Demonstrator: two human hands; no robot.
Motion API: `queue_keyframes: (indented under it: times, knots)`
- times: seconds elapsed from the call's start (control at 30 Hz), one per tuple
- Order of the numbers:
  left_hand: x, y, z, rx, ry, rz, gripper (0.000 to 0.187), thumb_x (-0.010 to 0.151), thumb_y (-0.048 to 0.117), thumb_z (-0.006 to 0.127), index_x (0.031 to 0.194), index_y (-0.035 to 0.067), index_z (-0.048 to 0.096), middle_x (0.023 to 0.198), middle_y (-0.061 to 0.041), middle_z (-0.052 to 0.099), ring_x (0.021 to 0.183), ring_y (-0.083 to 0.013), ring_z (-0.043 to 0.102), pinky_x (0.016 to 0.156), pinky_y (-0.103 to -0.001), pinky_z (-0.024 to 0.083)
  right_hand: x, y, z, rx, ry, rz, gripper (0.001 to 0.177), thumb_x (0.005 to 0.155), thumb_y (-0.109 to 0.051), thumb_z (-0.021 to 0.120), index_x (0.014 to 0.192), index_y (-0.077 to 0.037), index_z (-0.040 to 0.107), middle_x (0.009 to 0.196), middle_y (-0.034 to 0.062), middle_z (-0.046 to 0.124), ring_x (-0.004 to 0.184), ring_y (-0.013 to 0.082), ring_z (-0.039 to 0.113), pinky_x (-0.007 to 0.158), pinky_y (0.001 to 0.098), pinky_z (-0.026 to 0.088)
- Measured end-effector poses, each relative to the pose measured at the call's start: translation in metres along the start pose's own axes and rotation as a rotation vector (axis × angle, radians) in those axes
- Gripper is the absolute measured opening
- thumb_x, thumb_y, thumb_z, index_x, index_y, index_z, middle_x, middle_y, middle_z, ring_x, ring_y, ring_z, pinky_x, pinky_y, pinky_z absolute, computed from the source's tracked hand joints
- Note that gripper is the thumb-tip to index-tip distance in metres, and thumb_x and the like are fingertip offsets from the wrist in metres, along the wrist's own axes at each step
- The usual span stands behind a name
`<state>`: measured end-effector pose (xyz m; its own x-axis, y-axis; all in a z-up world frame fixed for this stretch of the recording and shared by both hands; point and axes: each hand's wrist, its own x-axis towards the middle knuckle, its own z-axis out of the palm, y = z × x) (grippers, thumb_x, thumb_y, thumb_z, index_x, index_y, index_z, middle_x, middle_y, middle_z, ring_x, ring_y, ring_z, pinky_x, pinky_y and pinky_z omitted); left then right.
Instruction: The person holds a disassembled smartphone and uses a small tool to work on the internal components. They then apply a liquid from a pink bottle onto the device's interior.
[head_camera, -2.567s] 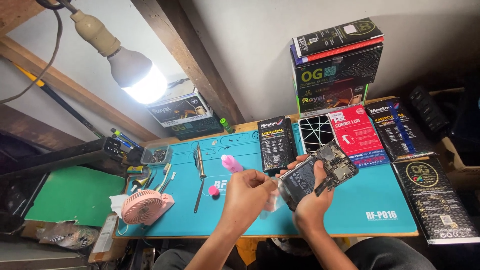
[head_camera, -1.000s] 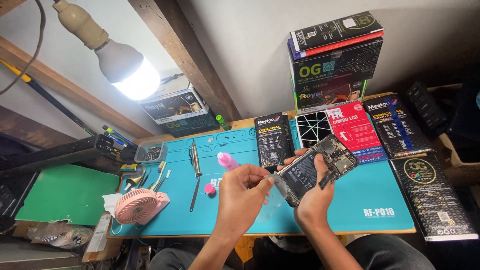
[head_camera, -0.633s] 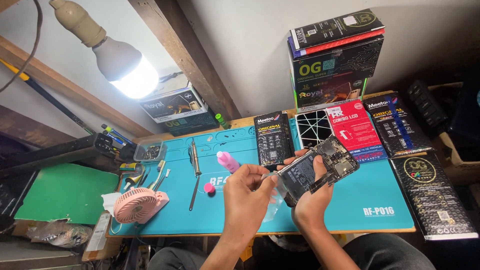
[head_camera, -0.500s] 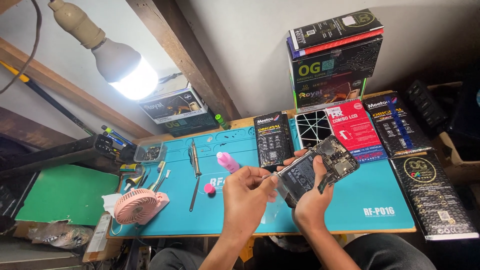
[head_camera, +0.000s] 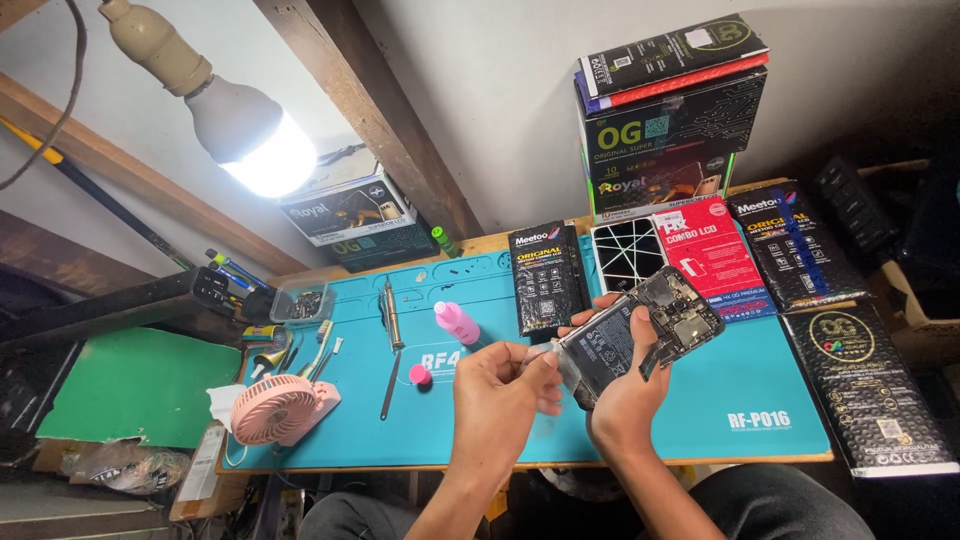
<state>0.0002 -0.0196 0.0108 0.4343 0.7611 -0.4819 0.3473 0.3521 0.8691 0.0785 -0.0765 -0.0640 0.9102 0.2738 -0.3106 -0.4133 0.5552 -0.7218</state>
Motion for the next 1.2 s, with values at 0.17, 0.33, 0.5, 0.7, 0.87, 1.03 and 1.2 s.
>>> queue_keyframes:
  times: [0.17, 0.33, 0.5, 0.7, 0.87, 1.03, 1.2]
  knots:
    - [0.006, -0.004, -0.001, 0.026, -0.032, -0.008, 0.015, 0.096, 0.002, 0.083, 0.087, -0.007, 0.077, 0.07, -0.019, 0.077, 0.054, -0.0213, 0.067, 0.048, -0.033, 0.057, 0.006, 0.008, -0.006, 0.033, -0.001, 0.044, 0.043, 0.109, -0.039, 0.048, 0.109, -0.002, 0.069, 0.085, 0.0207, 0.073, 0.073, 0.0366, 0.075, 0.071, 0.0465, 0.06]
    - [0.008, -0.007, -0.007, 0.07, -0.06, -0.001, 0.012, 0.096, 0.003, 0.081, 0.088, -0.006, 0.08, 0.069, -0.016, 0.077, 0.055, -0.0193, 0.066, 0.048, -0.032, 0.055, 0.004, 0.009, -0.006, 0.002, 0.013, 0.068, 0.042, 0.109, -0.04, 0.048, 0.106, -0.002, 0.067, 0.083, 0.0216, 0.071, 0.071, 0.0376, 0.074, 0.069, 0.0462, 0.059]
    - [0.015, -0.011, -0.011, 0.056, -0.121, -0.015, 0.013, 0.096, -0.003, 0.083, 0.084, -0.007, 0.079, 0.064, -0.017, 0.074, 0.044, -0.0183, 0.057, 0.042, -0.033, 0.05, -0.001, 0.006, -0.004, -0.023, -0.007, 0.104, 0.043, 0.108, -0.041, 0.05, 0.108, -0.002, 0.068, 0.083, 0.0195, 0.07, 0.074, 0.0377, 0.075, 0.071, 0.047, 0.06]
    - [0.016, -0.015, -0.006, 0.027, -0.106, 0.022, 0.018, 0.096, 0.0, 0.081, 0.08, -0.006, 0.077, 0.063, -0.015, 0.072, 0.043, -0.0169, 0.053, 0.044, -0.031, 0.047, 0.005, 0.014, -0.011, 0.011, -0.009, 0.114, 0.043, 0.108, -0.041, 0.05, 0.108, -0.002, 0.069, 0.086, 0.0207, 0.072, 0.075, 0.0381, 0.075, 0.075, 0.0463, 0.06]
    - [0.017, -0.018, -0.012, 0.093, -0.132, 0.024, 0.019, 0.099, 0.0, 0.081, 0.081, -0.005, 0.077, 0.062, -0.014, 0.071, 0.044, -0.0171, 0.053, 0.042, -0.033, 0.046, 0.001, 0.016, -0.009, -0.024, -0.038, 0.077, 0.043, 0.109, -0.039, 0.049, 0.104, -0.001, 0.068, 0.082, 0.02, 0.07, 0.07, 0.0364, 0.072, 0.071, 0.0458, 0.06]
    - [0.011, -0.009, -0.007, 0.025, -0.086, -0.018, 0.017, 0.097, -0.001, 0.08, 0.083, -0.006, 0.074, 0.062, -0.016, 0.068, 0.044, -0.019, 0.05, 0.042, -0.034, 0.043, 0.002, 0.013, -0.007, -0.067, -0.061, 0.077, 0.041, 0.107, -0.039, 0.05, 0.106, -0.002, 0.068, 0.084, 0.0202, 0.072, 0.072, 0.0364, 0.073, 0.071, 0.0459, 0.06]
    - [-0.001, 0.007, -0.002, 0.322, 0.016, 0.113, 0.013, 0.093, 0.015, 0.085, 0.087, 0.004, 0.081, 0.063, -0.009, 0.074, 0.049, -0.0156, 0.058, 0.052, -0.035, 0.054, 0.004, 0.013, -0.007, -0.028, -0.066, -0.009, 0.043, 0.108, -0.041, 0.046, 0.108, -0.004, 0.066, 0.086, 0.0202, 0.073, 0.075, 0.0345, 0.074, 0.072, 0.0452, 0.06]
